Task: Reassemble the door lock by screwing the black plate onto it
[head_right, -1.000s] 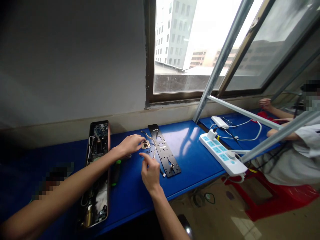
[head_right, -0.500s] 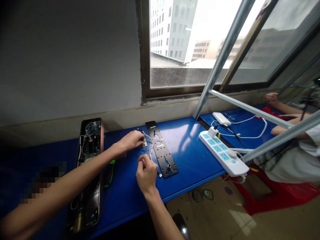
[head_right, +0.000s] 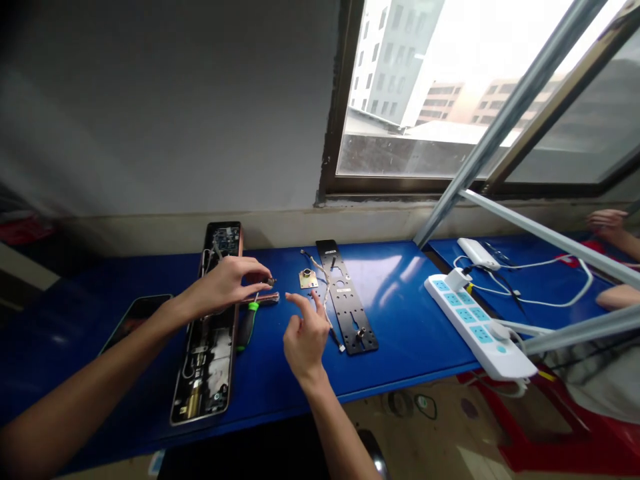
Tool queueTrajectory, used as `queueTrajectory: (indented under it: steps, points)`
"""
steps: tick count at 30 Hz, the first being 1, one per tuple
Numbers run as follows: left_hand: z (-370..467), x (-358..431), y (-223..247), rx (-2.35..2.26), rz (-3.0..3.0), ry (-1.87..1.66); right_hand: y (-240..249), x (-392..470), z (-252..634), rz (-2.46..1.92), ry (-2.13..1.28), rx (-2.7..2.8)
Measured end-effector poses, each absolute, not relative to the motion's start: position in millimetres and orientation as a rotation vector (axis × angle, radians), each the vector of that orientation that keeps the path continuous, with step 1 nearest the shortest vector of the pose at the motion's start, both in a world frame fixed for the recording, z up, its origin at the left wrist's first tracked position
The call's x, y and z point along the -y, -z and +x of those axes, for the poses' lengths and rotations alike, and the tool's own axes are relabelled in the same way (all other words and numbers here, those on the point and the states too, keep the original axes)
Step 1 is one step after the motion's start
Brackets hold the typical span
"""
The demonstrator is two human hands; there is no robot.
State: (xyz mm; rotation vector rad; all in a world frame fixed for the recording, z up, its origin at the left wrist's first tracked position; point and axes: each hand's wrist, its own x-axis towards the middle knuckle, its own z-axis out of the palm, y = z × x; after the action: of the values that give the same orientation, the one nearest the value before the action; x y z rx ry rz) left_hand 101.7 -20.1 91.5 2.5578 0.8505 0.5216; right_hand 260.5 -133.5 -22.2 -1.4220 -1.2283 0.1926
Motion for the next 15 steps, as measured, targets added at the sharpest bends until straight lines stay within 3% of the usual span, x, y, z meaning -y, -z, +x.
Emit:
queueTrajectory:
  steps: [10,15]
  points:
    - [9.9,37.7,-82.6,-1.019,2.520,-0.559,-3.8,110.7,219.8,-1.267,-0.423,1.233]
    - [-0.4,39.1,-74.3,-1.058,2.546,-0.557,-13.7,86.5,210.7,-1.272,-0.293,1.309]
